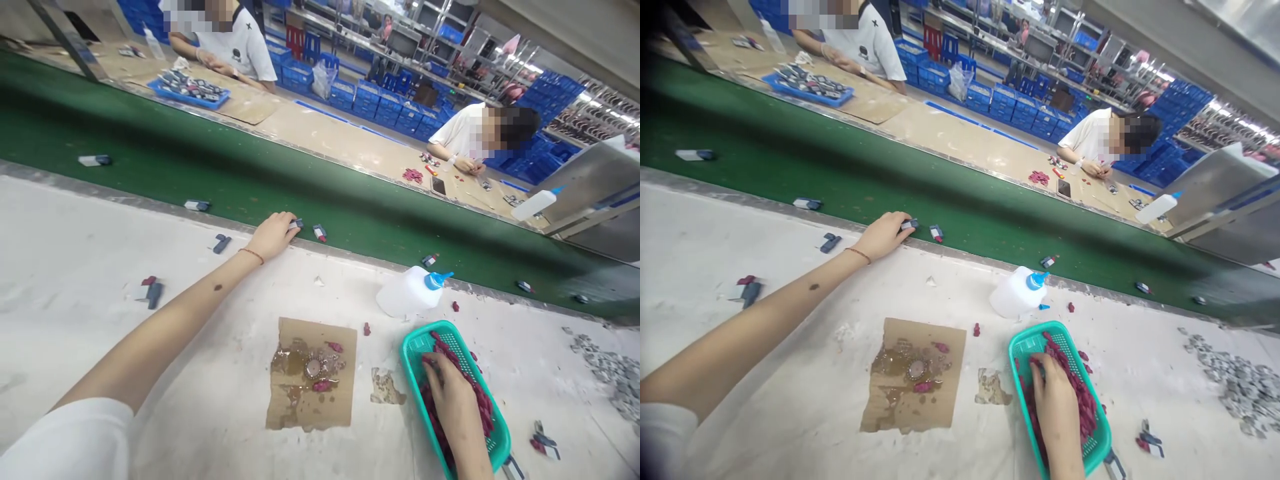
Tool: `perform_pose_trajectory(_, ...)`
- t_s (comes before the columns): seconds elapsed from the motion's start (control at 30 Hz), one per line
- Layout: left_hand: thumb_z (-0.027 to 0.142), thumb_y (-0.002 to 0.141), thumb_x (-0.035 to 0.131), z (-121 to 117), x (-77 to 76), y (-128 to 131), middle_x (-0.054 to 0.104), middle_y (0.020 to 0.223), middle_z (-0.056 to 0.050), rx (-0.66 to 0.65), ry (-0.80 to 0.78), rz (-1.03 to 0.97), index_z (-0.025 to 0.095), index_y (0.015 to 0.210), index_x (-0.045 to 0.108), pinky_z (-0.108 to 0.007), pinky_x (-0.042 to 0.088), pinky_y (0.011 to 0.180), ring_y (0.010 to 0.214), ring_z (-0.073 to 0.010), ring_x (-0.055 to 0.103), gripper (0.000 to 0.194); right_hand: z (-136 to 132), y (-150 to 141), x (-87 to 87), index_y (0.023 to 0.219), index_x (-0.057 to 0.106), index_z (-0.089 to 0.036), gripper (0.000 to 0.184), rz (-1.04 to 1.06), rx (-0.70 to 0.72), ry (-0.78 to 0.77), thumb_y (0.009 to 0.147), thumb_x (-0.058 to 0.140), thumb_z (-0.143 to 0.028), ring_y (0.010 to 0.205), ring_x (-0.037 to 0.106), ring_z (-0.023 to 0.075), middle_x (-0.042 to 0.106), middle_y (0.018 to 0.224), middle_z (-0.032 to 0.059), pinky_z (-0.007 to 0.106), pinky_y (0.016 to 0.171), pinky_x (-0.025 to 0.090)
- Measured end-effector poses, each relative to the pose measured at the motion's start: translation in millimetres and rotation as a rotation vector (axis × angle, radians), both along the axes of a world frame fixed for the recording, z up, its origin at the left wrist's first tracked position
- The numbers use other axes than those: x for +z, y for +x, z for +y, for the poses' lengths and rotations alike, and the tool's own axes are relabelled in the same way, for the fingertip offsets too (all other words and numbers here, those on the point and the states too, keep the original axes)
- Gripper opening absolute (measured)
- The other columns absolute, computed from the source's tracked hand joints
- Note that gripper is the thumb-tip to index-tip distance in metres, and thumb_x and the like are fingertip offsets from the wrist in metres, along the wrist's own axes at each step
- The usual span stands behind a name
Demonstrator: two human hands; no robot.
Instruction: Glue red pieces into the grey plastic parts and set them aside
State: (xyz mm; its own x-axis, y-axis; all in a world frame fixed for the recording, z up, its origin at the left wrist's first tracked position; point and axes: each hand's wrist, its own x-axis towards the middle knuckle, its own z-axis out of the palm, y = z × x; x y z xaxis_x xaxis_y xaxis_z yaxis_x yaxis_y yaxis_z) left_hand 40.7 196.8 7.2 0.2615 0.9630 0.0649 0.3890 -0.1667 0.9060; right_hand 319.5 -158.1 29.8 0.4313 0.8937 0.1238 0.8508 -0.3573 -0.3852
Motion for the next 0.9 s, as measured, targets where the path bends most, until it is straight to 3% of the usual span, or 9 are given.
perform_pose_trajectory(0.1,0.013,0.081,0.068,-14.6,-2.0,2.7,0.063,0.087,-0.002,0.023,-0.144,-0.152,0.016,0.091,0.055,-0.03,0.051,0.081,0.084,-0.0188,0.065,0.016,-1.0,-14.0,15.3,0.098,0.072,-0.021,0.029,0.115,-0.003,0.102,0.093,0.052,-0.041,0.079,0.073,0.0232,0.076,0.095,0.0083,0.031,0.068,0.058)
perform_pose_trajectory(0.23,0.025,0.075,0.076,-59.2,-3.5,-2.8,0.065,0.078,-0.001,-0.05,-0.375,-0.352,0.016,0.092,0.054,-0.024,0.049,0.055,0.056,-0.0113,0.06,0.03,18.1,-45.4,28.0,0.098,0.077,-0.022,0.029,0.175,0.194,0.181,0.093,0.056,-0.042,0.079,0.072,0.0202,0.075,0.09,0.0066,0.024,0.066,0.058)
perform_pose_trajectory(0.4,0.039,0.066,0.083,-117.9,0.6,-13.0,0.068,0.087,-0.006,-0.088,-0.538,-0.539,0.014,0.095,0.059,-0.029,0.054,0.064,0.065,-0.015,0.068,0.046,60.0,-84.6,9.4,0.106,0.074,-0.023,0.025,0.32,0.554,0.178,0.094,0.056,-0.035,0.081,0.074,0.0194,0.076,0.093,0.0063,0.022,0.067,0.06)
perform_pose_trajectory(0.57,0.051,0.06,0.086,-157.6,-0.6,-24.6,0.067,0.088,-0.004,-0.116,-0.658,-0.696,0.015,0.09,0.057,-0.028,0.052,0.066,0.066,-0.015,0.069,0.056,82.6,-109.1,-14.9,0.089,0.072,-0.023,0.022,0.399,0.624,0.207,0.093,0.059,-0.04,0.071,0.074,0.02,0.076,0.081,0.0051,0.026,0.066,0.061)
perform_pose_trajectory(0.77,0.047,0.069,0.083,-187.2,-9.1,-32.9,0.07,0.085,-0.003,-0.156,-0.696,-0.794,0.019,0.088,0.047,-0.025,0.049,0.068,0.073,-0.0143,0.068,0.049,80.1,-114.7,-11.4,0.095,0.068,-0.021,0.021,0.385,0.701,0.135,0.099,0.051,-0.031,0.076,0.073,0.0197,0.075,0.082,0.0059,0.028,0.069,0.06)
perform_pose_trajectory(0.9,0.044,0.076,0.079,-191.7,-9.9,-34.3,0.072,0.092,-0.006,-0.183,-0.652,-0.755,0.018,0.097,0.053,-0.03,0.049,0.081,0.085,-0.0174,0.068,0.042,78.1,-120.6,-12.4,0.097,0.066,-0.022,0.021,0.329,0.747,0.118,0.101,0.046,-0.025,0.075,0.071,0.0183,0.073,0.082,0.0048,0.029,0.07,0.059)
